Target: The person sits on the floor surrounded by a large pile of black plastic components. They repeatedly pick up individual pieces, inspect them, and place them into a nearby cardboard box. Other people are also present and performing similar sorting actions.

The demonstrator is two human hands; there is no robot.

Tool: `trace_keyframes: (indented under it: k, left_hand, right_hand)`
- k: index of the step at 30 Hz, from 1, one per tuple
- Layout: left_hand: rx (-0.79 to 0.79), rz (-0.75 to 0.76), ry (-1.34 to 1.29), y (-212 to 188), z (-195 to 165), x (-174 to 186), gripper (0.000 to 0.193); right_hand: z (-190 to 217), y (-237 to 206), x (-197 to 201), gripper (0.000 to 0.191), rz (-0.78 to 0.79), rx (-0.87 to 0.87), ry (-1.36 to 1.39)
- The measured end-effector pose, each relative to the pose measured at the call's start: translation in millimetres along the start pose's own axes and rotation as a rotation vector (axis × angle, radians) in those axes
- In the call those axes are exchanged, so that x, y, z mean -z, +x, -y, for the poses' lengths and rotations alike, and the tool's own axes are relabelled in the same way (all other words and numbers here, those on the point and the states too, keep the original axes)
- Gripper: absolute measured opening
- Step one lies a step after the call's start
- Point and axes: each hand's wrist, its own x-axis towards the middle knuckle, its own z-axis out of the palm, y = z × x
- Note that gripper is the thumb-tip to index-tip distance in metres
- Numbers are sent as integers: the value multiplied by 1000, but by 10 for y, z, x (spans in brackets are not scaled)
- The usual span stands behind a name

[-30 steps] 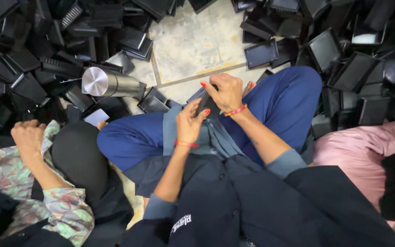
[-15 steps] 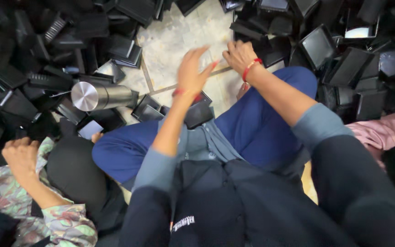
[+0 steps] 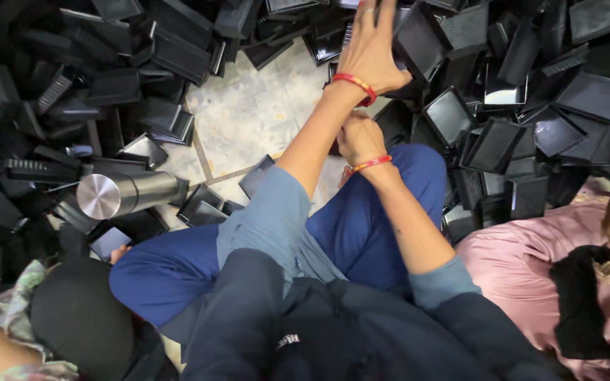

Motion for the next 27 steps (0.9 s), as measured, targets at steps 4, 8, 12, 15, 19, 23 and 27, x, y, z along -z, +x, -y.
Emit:
trace_keyframes:
  k: [4,8,12,15,19,23,27]
  left_hand:
    - [30,-125,-178,-43,-79,39,125]
    - [212,-8,-240,2,-165,-32,122]
    - [55,-244,-487,-121,78,58,121]
    - [463,48,-1386,-671,472,477,101]
    - [357,141,-2057,-2106,708,971,85]
    - [554,-1,-1502,-2942,453,807,87]
    - [875,-132,-1132,-3256,268,731,79]
  right_hand:
    - [-17,-9,-38,38,-137,-174,372]
    - [-85,-41,-112,34,-243,-172,966]
    - [-182,-194,-140,27,-219,-663,1712]
    - [-132,-323,-69,26,-185,-718,2096]
    - [124,-444,-36,42,-152,-870,2369]
    - [529,-480,-346,49,16,-588,1659]
    - [845,-739,-583,55,250,-239,1020]
